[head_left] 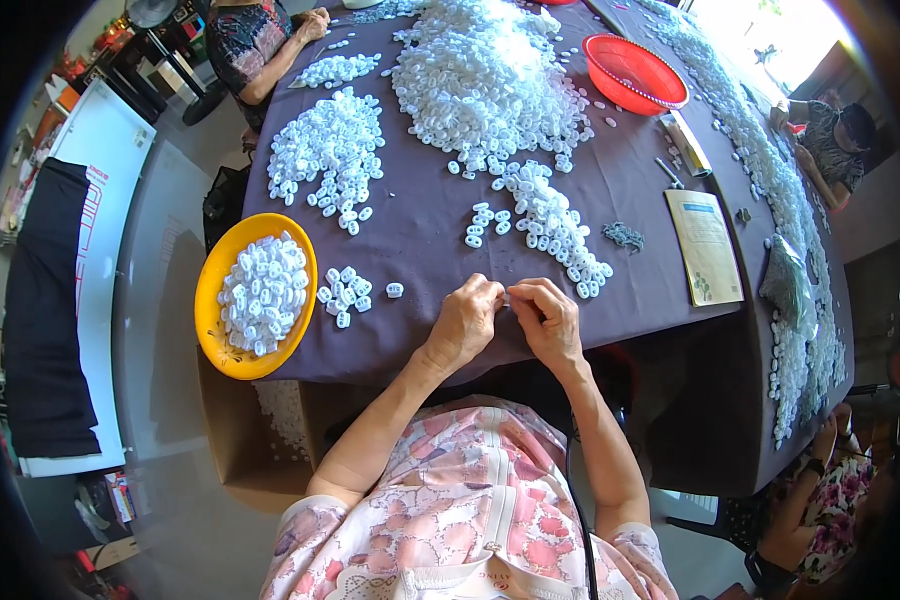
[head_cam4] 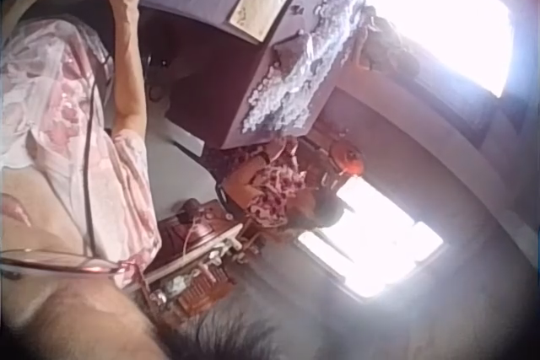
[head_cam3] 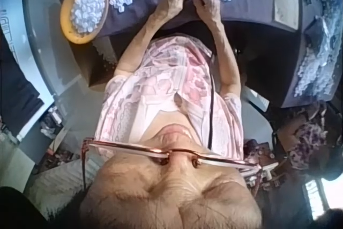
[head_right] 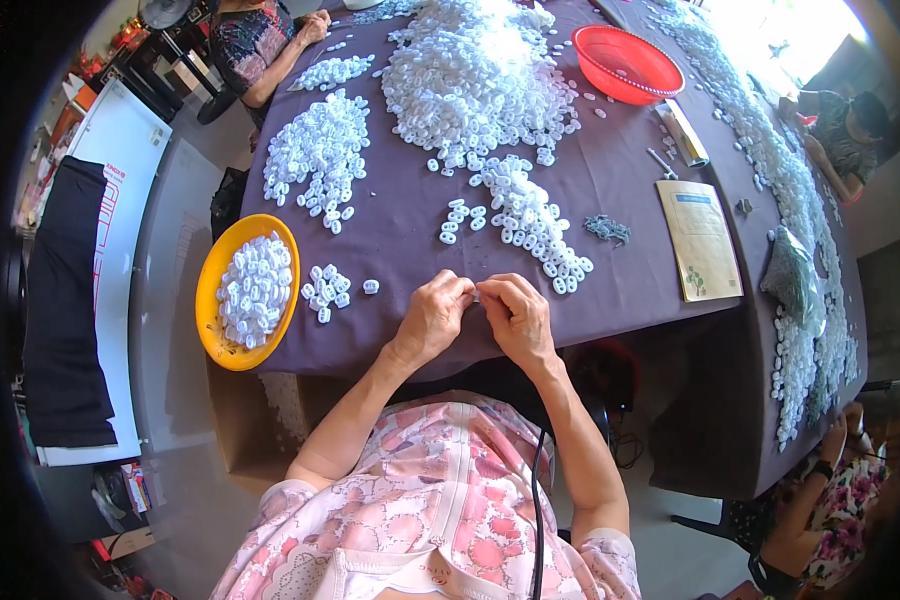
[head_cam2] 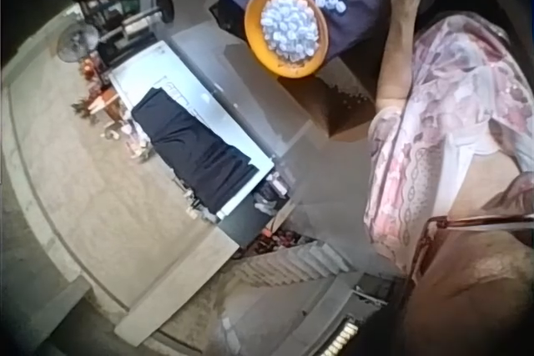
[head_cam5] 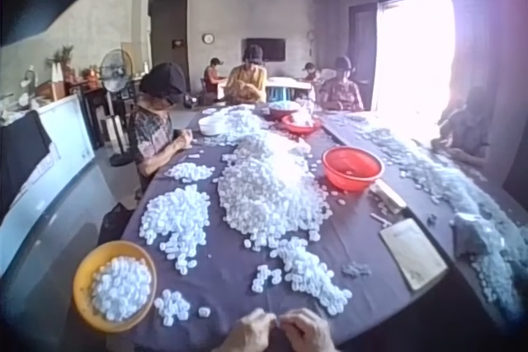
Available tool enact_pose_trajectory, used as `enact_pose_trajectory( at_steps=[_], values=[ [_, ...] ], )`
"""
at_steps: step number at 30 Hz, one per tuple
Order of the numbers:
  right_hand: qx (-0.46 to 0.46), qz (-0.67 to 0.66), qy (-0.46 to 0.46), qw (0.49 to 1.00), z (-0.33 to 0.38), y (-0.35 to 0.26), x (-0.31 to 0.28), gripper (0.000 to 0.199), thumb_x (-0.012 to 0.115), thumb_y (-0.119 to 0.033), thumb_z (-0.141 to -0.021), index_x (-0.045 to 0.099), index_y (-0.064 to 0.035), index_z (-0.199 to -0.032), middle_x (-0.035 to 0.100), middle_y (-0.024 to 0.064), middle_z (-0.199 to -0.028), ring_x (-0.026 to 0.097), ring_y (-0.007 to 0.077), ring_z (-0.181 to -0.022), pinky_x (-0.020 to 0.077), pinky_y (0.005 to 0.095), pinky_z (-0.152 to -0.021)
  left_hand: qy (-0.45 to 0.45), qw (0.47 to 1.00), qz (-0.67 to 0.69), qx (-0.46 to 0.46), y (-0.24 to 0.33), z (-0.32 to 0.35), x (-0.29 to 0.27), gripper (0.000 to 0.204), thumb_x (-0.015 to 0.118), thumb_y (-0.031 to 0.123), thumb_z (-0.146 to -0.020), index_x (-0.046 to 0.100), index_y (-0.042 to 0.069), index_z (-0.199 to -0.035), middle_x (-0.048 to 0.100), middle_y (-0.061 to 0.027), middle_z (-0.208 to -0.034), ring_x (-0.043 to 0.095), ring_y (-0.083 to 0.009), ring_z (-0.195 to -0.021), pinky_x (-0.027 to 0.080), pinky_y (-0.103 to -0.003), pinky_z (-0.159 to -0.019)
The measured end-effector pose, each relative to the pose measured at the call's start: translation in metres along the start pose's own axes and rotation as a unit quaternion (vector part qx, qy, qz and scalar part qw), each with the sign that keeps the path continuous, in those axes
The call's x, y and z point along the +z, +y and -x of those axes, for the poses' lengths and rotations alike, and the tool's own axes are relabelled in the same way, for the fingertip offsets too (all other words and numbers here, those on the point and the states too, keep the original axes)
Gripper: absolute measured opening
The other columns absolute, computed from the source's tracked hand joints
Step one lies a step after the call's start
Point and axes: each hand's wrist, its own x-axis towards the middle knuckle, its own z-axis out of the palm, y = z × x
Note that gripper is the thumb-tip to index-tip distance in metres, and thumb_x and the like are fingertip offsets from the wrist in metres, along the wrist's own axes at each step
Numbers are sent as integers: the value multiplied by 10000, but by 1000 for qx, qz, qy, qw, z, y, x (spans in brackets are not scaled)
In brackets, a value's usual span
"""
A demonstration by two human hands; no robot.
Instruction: The person assembles plastic cord locks by inserting springs and small components into the plastic pieces by hand.
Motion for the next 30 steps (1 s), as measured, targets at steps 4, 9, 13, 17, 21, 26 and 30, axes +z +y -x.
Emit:
enact_pose_trajectory(
  at_steps=[4,9,13,17,21,26,30],
  values=[
    [-24,19,-7,1000,2,5,4,134,649,31,-757,649,-26,-878,639,102,-843,629,275,-733,505,336,-646,11,1000,15,-1,1,-1,0,71,595,-14,-821,610,-1,-890,577,-145,-824,594,-340,-755,484,-394,-650],
    [-32,40,1,999,2,4,7,113,659,30,-740,633,-24,-835,632,98,-817,626,279,-734,505,346,-644,8,999,39,10,-4,-1,-2,79,614,-27,-806,622,-10,-883,590,-149,-817,606,-335,-752,487,-382,-644],
    [-44,44,5,998,2,4,7,126,664,33,-729,628,-29,-832,627,101,-811,628,276,-736,506,344,-641,20,999,38,16,-2,0,-1,85,618,-44,-795,621,-11,-874,592,-149,-816,610,-329,-746,489,-380,-640],
    [-47,45,2,998,2,5,7,142,655,46,-721,629,-32,-837,627,99,-823,628,276,-739,508,344,-640,20,999,51,0,-2,1,-1,84,621,-53,-787,614,-11,-859,591,-149,-815,609,-330,-743,489,-380,-636],
    [-57,54,-5,997,2,4,7,160,652,53,-715,629,-33,-848,627,99,-828,628,276,-744,508,343,-640,15,999,40,12,-3,1,-2,80,625,-56,-780,606,-9,-841,589,-147,-811,609,-332,-740,489,-380,-629],
    [-58,47,-6,997,0,6,8,177,657,57,-710,633,-35,-859,622,99,-819,623,277,-735,504,346,-634,13,999,41,9,-7,0,-1,74,626,-57,-782,620,-8,-838,592,-142,-808,607,-324,-726,489,-372,-624],
    [-50,47,-10,998,2,5,7,174,658,60,-711,631,-34,-854,619,101,-816,620,279,-730,502,348,-633,6,997,83,2,-6,-1,-3,87,633,-50,-788,649,-13,-864,605,-128,-797,616,-276,-680,489,-349,-595]
  ],
)
